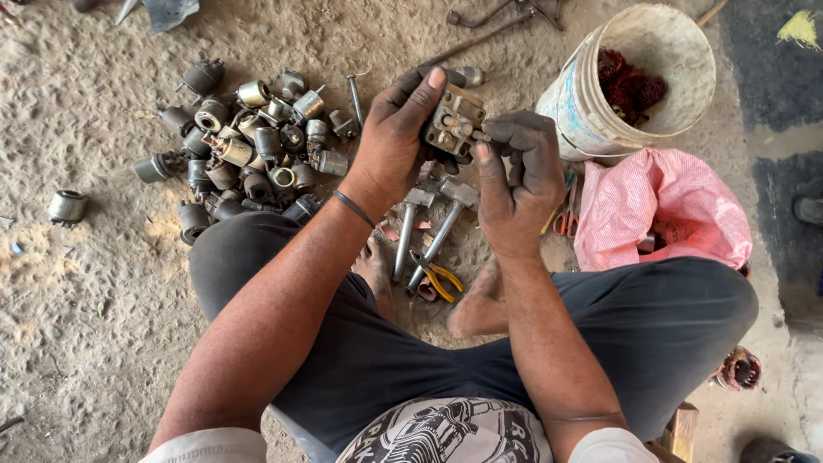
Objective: The person sits on the ground and repeatedly picks up small cylindrical metal parts. Using pliers, they pull and twist components to separate them, then place the disassembled pieces into a pile. The process is repeated for several units.
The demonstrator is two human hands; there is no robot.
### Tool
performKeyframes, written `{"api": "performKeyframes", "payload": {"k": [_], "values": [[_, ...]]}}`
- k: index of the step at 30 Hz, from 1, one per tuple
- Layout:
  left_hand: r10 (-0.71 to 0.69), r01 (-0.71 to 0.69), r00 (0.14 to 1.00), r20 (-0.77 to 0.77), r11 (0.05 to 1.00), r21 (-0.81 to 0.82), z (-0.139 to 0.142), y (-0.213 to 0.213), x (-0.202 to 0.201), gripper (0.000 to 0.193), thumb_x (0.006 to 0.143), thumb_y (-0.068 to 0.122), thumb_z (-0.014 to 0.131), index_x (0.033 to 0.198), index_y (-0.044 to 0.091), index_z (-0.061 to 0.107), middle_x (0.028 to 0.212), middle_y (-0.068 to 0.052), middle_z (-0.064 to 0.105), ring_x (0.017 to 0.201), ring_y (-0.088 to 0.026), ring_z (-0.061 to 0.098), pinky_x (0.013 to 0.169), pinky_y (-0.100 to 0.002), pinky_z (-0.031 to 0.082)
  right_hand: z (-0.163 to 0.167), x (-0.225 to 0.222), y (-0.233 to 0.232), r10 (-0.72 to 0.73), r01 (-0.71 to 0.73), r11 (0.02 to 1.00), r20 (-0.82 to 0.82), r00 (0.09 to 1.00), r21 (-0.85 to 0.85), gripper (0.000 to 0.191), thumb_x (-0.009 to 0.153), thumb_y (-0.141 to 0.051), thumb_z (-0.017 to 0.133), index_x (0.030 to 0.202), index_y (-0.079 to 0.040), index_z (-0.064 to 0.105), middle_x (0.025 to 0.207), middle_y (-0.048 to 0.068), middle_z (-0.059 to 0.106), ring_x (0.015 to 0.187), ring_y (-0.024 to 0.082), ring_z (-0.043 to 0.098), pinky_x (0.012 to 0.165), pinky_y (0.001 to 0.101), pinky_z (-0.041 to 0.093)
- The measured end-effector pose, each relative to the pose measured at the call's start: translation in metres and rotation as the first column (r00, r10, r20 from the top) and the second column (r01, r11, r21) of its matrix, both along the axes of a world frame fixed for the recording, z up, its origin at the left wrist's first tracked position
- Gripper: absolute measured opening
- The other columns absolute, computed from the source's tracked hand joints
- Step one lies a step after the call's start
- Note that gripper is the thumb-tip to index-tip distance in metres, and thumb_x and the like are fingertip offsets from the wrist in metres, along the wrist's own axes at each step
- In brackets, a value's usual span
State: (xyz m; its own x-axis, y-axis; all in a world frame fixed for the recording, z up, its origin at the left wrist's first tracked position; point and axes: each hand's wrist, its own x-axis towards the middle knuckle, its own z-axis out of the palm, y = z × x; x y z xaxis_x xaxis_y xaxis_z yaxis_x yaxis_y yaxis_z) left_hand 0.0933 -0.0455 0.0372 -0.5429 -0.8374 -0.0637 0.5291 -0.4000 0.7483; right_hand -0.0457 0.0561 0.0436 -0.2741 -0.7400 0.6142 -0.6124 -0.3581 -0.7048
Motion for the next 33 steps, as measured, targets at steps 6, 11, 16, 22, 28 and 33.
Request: {"api": "performKeyframes", "payload": {"k": [6,11,16,22,28,33], "values": [[-0.004,0.001,0.999,0.051,0.999,0.042,-0.001,0.001,-0.003,0.045,0.100,0.043,0.064,0.119,0.002,0.063,0.085,-0.006,0.070,0.065,-0.016,0.072,0.047,-0.031,0.059,-0.003,0.000,-0.001,0.035,-0.036,0.999,0.045,0.998,0.034,0.014,0.107,-0.014,0.074,0.116,-0.005,0.068,0.115,0.002,0.064,0.079,0.004,0.054,0.067,0.0181,0.045],[0.037,-0.038,0.999,0.025,0.999,0.016,-0.008,0.002,-0.006,0.042,0.102,0.040,0.070,0.116,0.001,0.062,0.089,-0.007,0.068,0.069,-0.015,0.070,0.053,-0.031,0.059,-0.003,0.001,0.000,0.005,-0.019,0.996,0.147,0.989,0.091,0.018,0.106,-0.013,0.071,0.121,-0.004,0.066,0.119,0.003,0.063,0.090,0.004,0.060,0.074,0.0193,0.048],[0.102,-0.102,0.995,-0.002,0.995,-0.015,-0.018,0.001,-0.009,0.039,0.094,0.035,0.076,0.112,0.005,0.057,0.089,-0.002,0.064,0.073,-0.013,0.070,0.057,-0.031,0.064,-0.010,-0.001,-0.002,-0.021,0.021,1.000,0.077,0.997,-0.005,0.013,0.109,-0.013,0.071,0.114,-0.004,0.062,0.120,0.004,0.062,0.083,0.004,0.053,0.069,0.0191,0.047],[0.186,-0.178,0.979,0.082,0.979,-0.103,-0.027,-0.004,-0.014,0.039,0.093,0.024,0.085,0.103,0.007,0.052,0.090,-0.004,0.060,0.079,-0.011,0.063,0.063,-0.027,0.059,-0.026,-0.007,-0.007,0.033,-0.056,0.995,0.266,0.963,0.078,0.014,0.110,-0.014,0.069,0.107,-0.003,0.060,0.107,0.003,0.062,0.077,0.004,0.051,0.066,0.0207,0.043],[0.252,-0.187,0.942,0.220,0.941,-0.281,-0.027,-0.002,-0.011,0.044,0.085,0.029,0.087,0.100,0.009,0.050,0.089,-0.002,0.061,0.085,-0.009,0.071,0.070,-0.029,0.070,-0.033,-0.013,-0.011,0.002,-0.039,0.992,0.292,0.956,0.121,0.016,0.108,-0.015,0.071,0.111,-0.002,0.063,0.090,0.000,0.060,0.077,0.006,0.050,0.068,0.0234,0.041],[0.284,-0.225,0.939,0.195,0.935,-0.275,-0.023,-0.001,-0.012,0.044,0.087,0.030,0.087,0.100,0.009,0.051,0.090,-0.004,0.066,0.087,-0.010,0.074,0.068,-0.028,0.071,-0.030,-0.011,-0.012,0.027,-0.044,0.997,0.230,0.973,0.069,0.013,0.106,-0.013,0.074,0.104,-0.003,0.064,0.099,0.000,0.065,0.079,0.005,0.055,0.071,0.0230,0.049]]}}
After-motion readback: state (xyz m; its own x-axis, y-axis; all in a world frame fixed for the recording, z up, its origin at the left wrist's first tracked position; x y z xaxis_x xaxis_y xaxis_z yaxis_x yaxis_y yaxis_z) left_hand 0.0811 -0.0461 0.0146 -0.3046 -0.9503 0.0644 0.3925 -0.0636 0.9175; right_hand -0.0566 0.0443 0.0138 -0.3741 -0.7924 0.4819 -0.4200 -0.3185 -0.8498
